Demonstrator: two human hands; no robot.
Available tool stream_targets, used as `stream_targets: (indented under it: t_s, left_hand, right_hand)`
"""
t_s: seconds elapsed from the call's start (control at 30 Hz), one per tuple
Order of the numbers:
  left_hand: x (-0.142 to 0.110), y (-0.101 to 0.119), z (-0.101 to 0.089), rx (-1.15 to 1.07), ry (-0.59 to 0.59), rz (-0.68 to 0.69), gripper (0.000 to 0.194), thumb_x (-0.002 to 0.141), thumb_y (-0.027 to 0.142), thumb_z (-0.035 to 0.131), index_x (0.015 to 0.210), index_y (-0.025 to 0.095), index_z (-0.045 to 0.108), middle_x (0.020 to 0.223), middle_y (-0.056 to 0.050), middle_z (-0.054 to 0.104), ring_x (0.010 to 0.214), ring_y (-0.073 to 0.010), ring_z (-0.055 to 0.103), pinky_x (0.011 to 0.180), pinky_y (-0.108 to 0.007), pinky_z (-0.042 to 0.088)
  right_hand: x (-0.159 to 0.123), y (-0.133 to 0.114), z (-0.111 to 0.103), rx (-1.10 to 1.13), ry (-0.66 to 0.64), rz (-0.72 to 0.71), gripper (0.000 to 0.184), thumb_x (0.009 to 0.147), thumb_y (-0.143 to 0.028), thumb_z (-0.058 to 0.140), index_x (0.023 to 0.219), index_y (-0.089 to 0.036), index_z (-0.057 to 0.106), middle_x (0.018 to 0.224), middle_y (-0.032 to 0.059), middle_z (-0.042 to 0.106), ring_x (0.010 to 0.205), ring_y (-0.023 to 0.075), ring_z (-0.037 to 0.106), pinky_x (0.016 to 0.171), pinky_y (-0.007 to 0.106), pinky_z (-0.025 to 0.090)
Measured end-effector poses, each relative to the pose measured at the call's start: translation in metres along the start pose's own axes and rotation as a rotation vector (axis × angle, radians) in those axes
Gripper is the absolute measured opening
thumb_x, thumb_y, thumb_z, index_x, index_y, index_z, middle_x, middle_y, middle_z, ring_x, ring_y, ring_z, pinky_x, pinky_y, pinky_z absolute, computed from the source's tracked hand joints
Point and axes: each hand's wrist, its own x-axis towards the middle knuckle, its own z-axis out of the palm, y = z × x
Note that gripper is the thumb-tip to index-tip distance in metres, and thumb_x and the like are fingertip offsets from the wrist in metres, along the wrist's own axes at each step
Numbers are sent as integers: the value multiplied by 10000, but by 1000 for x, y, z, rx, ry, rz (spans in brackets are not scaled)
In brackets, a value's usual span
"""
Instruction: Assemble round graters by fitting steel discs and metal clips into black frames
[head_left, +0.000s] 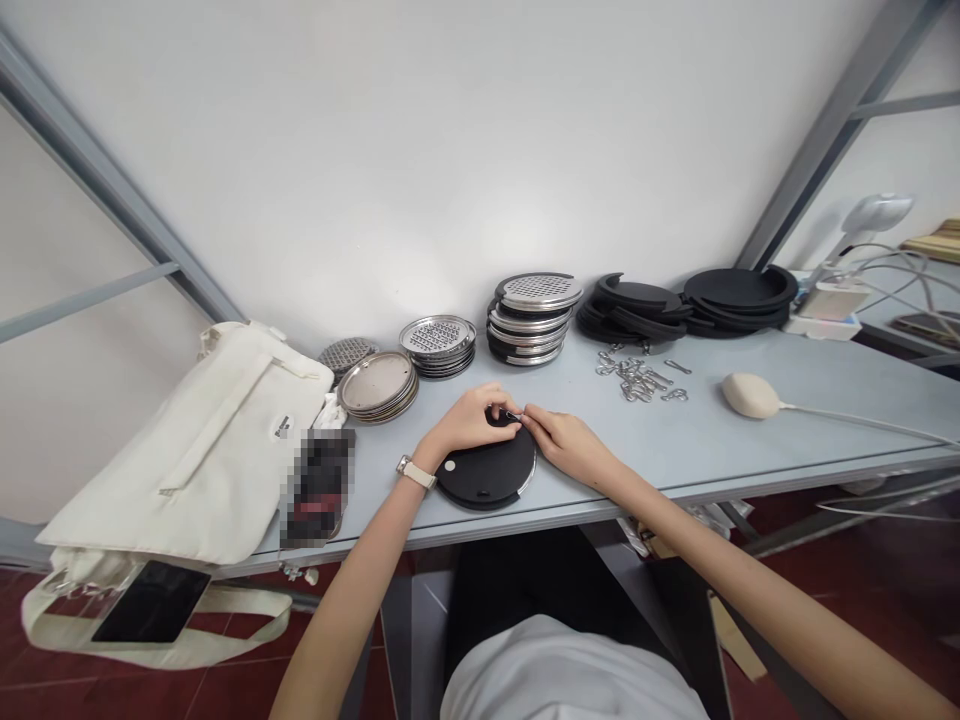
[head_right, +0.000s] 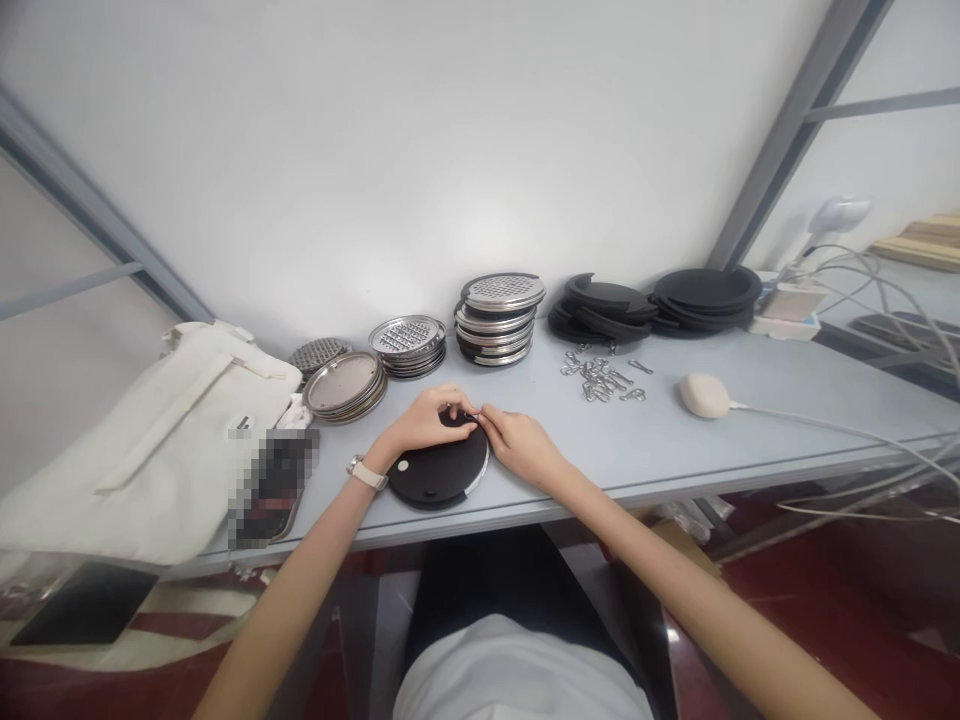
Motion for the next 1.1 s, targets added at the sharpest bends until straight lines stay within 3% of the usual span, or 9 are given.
stream_targets:
  t_s: [0.4,1.1]
  left_hand:
    - [0,2,0,-44,5,3,191,743,203,619,926,163,657,840,-13,626,711,-102,533,676,-217,441]
    - [0,3,-1,-74,15,-74,260,700,215,646,954,161,655,794,-12,630,675,-101,534,645,-214,435]
  right_hand:
    - [0,0,1,45,19,8,246,976,-327,274,901,-225,485,750,33,640,655,177,601,593,234,351]
    - [-1,3,2,9,27,7,233,966,-324,288,864,-225,473,699,26,615,605,176,571,570,238,335]
